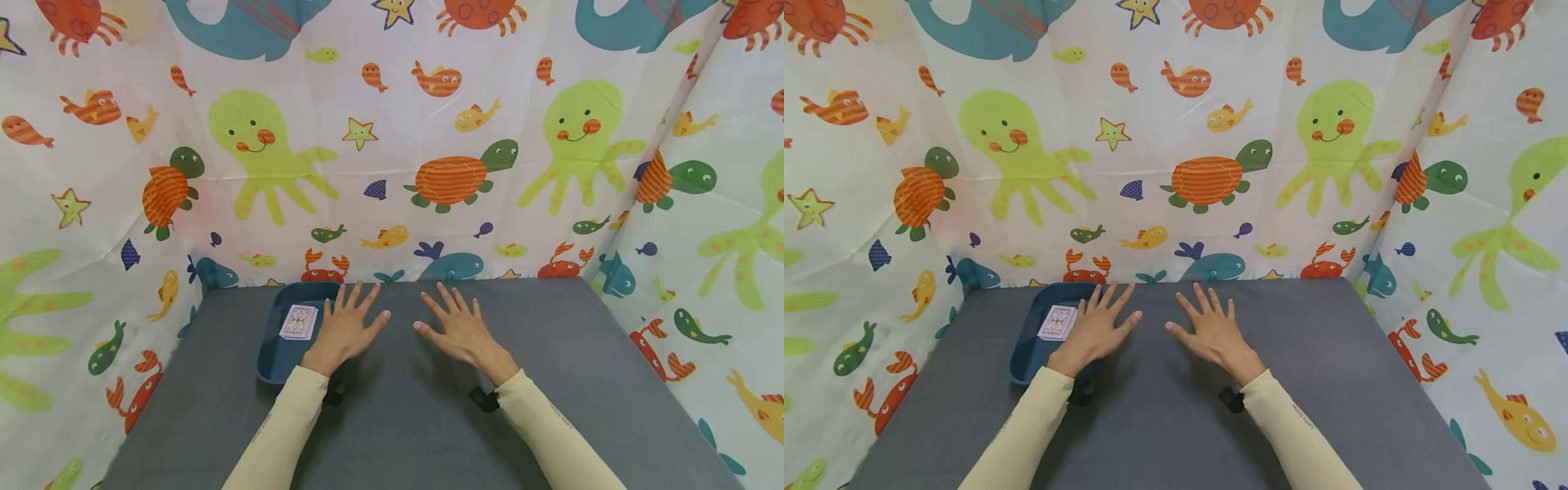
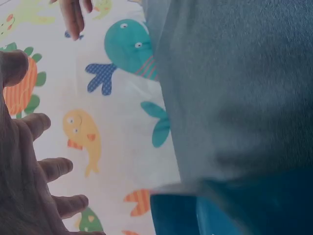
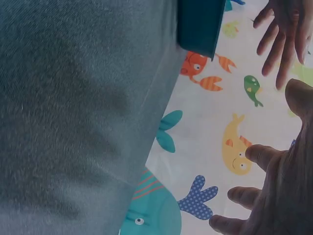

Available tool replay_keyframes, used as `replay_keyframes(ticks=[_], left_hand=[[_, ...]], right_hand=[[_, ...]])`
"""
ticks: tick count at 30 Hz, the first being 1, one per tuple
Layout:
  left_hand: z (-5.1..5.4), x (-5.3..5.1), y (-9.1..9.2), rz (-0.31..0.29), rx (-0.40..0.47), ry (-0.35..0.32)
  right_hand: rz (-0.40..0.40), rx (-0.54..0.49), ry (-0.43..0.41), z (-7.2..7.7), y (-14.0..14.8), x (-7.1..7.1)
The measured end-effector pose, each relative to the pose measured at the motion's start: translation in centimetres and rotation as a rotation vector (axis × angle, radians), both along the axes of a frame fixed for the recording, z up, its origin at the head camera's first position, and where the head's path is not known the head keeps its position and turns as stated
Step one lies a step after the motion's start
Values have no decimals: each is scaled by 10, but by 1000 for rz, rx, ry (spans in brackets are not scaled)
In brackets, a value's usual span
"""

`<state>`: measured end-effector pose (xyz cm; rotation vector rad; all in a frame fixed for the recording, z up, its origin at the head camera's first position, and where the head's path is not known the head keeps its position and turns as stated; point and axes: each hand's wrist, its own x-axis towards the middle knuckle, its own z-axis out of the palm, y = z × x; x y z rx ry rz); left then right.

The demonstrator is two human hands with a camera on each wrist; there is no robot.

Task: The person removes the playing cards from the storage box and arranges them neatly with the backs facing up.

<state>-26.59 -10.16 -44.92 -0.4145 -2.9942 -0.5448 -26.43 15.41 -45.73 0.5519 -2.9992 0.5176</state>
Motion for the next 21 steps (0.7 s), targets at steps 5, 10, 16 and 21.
replay_keyframes(ticks=[5, 10, 16, 21], left_hand=[[4, 1, -16, 22, 22, -10], [9, 5, -34, 32, 54, -12], [11, 14, -64, 94, 88, -21], [9, 19, -94, 191, 132, -28]], right_hand=[[3, -37, 5, 2, -2, 0], [15, -114, 15, 5, -2, 0], [49, -229, -46, 5, -5, -1], [68, -339, -81, 4, -10, -1]])
